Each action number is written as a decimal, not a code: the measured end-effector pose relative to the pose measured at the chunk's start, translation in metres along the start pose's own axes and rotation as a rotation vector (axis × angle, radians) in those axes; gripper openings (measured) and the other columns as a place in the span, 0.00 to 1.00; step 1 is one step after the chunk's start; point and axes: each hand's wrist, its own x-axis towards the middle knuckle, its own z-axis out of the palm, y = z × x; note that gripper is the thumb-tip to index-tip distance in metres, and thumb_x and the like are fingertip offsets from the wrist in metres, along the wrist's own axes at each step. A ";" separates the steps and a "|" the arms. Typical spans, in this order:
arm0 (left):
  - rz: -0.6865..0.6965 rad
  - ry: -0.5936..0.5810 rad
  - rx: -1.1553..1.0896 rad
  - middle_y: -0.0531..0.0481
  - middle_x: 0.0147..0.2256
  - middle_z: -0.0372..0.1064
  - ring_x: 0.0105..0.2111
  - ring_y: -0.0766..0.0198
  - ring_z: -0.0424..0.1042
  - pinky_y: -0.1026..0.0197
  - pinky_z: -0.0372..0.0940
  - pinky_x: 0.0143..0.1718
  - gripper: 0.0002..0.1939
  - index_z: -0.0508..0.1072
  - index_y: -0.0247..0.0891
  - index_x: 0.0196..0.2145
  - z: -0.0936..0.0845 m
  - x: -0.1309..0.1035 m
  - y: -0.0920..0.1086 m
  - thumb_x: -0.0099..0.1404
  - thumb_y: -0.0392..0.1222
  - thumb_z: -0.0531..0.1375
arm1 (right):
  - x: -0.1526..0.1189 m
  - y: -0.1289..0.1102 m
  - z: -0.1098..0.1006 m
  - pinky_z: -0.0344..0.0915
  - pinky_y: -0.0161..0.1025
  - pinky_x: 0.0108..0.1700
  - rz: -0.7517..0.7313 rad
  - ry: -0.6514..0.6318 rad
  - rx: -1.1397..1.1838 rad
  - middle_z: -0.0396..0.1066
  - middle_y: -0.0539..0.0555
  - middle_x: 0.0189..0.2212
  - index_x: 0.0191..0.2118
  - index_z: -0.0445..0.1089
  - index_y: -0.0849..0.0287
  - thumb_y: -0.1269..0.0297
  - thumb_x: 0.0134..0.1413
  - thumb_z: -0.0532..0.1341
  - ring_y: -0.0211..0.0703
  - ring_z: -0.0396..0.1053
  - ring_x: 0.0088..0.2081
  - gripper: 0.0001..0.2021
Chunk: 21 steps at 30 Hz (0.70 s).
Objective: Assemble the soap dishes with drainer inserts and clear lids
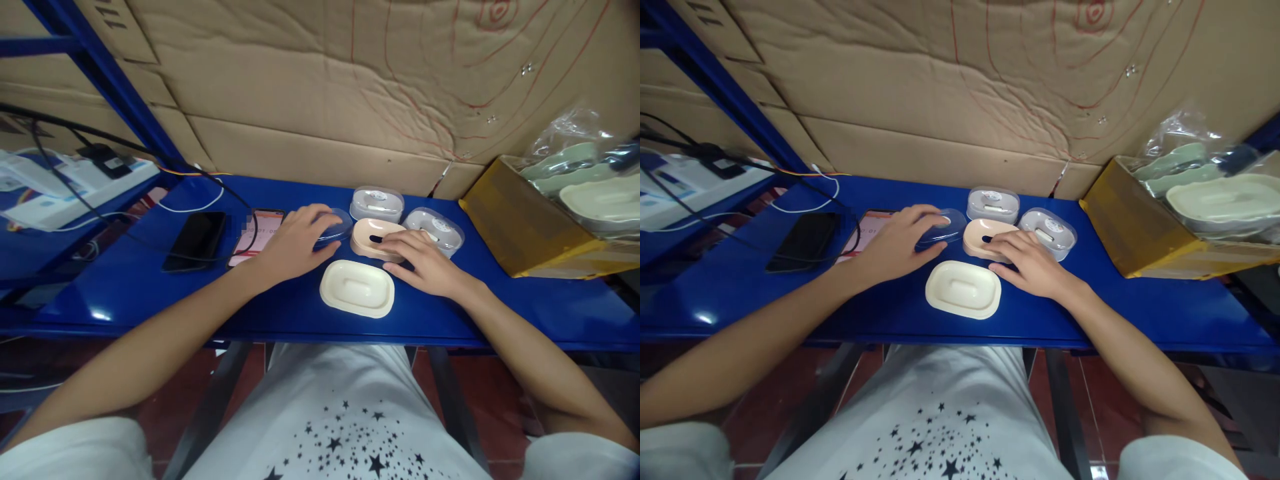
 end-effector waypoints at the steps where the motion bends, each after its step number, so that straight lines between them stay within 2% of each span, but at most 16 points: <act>1: -0.044 -0.003 0.032 0.31 0.67 0.66 0.66 0.40 0.67 0.39 0.63 0.67 0.23 0.72 0.35 0.64 0.003 0.000 -0.005 0.77 0.48 0.59 | 0.000 -0.001 0.000 0.65 0.58 0.62 -0.015 0.004 0.007 0.76 0.62 0.60 0.66 0.71 0.53 0.52 0.76 0.59 0.59 0.71 0.63 0.20; 4: -0.112 -0.085 0.075 0.29 0.72 0.60 0.72 0.37 0.60 0.36 0.60 0.70 0.25 0.71 0.37 0.66 0.011 -0.002 -0.017 0.77 0.50 0.60 | 0.001 -0.003 0.000 0.65 0.58 0.62 -0.044 0.006 0.029 0.76 0.61 0.60 0.63 0.74 0.52 0.52 0.76 0.60 0.58 0.72 0.63 0.18; 8: -0.110 -0.205 0.103 0.31 0.70 0.63 0.72 0.38 0.62 0.37 0.62 0.69 0.25 0.70 0.40 0.67 0.016 -0.003 -0.025 0.78 0.52 0.60 | 0.001 -0.002 -0.002 0.66 0.58 0.62 -0.055 0.026 0.053 0.77 0.60 0.59 0.61 0.75 0.52 0.53 0.76 0.60 0.57 0.72 0.62 0.16; 12: -0.127 -0.218 0.107 0.32 0.71 0.62 0.72 0.39 0.62 0.38 0.62 0.69 0.27 0.68 0.41 0.68 0.015 -0.002 -0.023 0.77 0.52 0.62 | -0.001 -0.014 0.000 0.65 0.57 0.63 -0.146 0.028 0.116 0.77 0.61 0.59 0.61 0.74 0.53 0.50 0.73 0.64 0.57 0.73 0.62 0.19; 15: -0.169 -0.205 0.085 0.32 0.73 0.59 0.73 0.39 0.60 0.37 0.59 0.70 0.30 0.66 0.41 0.70 0.015 -0.002 -0.020 0.75 0.52 0.64 | 0.000 -0.030 0.010 0.65 0.57 0.63 -0.255 -0.038 0.127 0.77 0.62 0.59 0.62 0.73 0.55 0.44 0.69 0.66 0.57 0.72 0.62 0.25; 19: -0.248 -0.192 0.076 0.29 0.76 0.51 0.76 0.35 0.53 0.34 0.55 0.72 0.34 0.62 0.40 0.73 0.015 -0.003 -0.019 0.76 0.53 0.63 | 0.009 -0.040 0.015 0.63 0.59 0.66 -0.361 -0.148 0.075 0.77 0.62 0.60 0.60 0.76 0.56 0.53 0.73 0.63 0.57 0.73 0.61 0.18; 21: -0.269 -0.191 0.060 0.30 0.76 0.50 0.76 0.33 0.53 0.33 0.55 0.72 0.34 0.61 0.41 0.73 0.014 -0.002 -0.020 0.76 0.53 0.63 | 0.017 -0.034 0.008 0.63 0.60 0.66 -0.334 -0.153 0.091 0.77 0.63 0.60 0.60 0.75 0.56 0.51 0.72 0.64 0.58 0.73 0.63 0.20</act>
